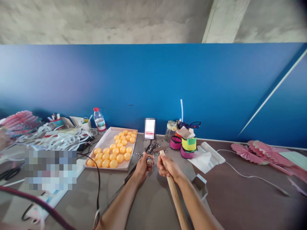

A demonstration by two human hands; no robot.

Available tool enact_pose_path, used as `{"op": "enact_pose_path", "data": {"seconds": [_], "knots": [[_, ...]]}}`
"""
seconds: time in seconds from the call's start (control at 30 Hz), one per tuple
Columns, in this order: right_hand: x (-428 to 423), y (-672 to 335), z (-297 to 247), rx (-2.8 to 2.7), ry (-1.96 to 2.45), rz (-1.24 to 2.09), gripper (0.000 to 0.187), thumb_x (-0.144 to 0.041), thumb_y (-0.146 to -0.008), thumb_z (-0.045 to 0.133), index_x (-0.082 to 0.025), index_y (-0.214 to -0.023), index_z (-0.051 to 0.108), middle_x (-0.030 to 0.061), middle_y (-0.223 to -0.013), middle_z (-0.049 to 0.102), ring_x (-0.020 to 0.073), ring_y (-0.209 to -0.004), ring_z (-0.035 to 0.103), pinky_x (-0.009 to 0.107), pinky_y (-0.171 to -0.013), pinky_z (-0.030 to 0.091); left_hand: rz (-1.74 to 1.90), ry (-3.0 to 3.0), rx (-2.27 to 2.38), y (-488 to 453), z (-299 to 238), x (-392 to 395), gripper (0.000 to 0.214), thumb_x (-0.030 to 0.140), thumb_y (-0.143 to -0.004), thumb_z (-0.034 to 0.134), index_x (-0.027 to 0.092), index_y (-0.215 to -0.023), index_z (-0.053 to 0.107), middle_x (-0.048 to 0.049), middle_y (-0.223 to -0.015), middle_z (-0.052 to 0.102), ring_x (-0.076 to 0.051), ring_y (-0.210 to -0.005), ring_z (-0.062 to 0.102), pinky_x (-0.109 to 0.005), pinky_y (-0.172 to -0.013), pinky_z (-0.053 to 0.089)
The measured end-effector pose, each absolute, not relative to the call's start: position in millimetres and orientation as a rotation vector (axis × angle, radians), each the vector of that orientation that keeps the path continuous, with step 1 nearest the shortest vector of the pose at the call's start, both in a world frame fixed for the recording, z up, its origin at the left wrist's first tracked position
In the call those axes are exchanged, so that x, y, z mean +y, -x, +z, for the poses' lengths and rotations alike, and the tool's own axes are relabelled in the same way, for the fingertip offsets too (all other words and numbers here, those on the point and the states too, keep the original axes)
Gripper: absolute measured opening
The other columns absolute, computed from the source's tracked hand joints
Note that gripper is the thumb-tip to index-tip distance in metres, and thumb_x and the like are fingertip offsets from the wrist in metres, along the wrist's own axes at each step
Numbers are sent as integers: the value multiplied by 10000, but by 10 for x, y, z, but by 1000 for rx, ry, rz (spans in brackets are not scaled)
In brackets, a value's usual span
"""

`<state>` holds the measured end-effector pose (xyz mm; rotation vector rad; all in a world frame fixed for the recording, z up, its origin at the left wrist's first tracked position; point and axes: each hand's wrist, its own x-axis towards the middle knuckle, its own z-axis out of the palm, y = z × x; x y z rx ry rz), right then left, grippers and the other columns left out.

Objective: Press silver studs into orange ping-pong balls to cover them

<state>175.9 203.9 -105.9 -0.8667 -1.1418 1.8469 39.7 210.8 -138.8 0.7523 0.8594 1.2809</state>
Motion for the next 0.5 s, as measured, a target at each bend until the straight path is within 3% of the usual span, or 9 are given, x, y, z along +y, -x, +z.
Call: {"op": "enact_pose_path", "data": {"seconds": [0.13,0.3,0.5], "knots": [[2025,-1750,-1061,-1287,1118,1822,433,-616,-755,546,-211,-719,396,-76,-450,496,31,-258,281,189,-313,133,1311,-689,884,-377,-1378,2117,576,710,-676,594,136,-673,546,25,-488,455,-51,-394,323,-193,-397,200],[2006,-1771,-996,-1172,892,1836,468,-651,-738,550,-211,-727,391,-97,-480,489,16,-264,268,193,-344,225,1296,-719,810,-362,-1373,2112,622,748,-681,549,130,-751,566,0,-549,529,-41,-389,328,-189,-403,198],[1999,-1721,-1033,-1293,1059,1828,485,-661,-706,572,-204,-714,410,-84,-454,490,24,-265,296,182,-317,140,1318,-634,891,-365,-1360,2116,586,721,-653,607,144,-706,524,32,-490,475,-51,-386,347,-188,-399,219]]}}
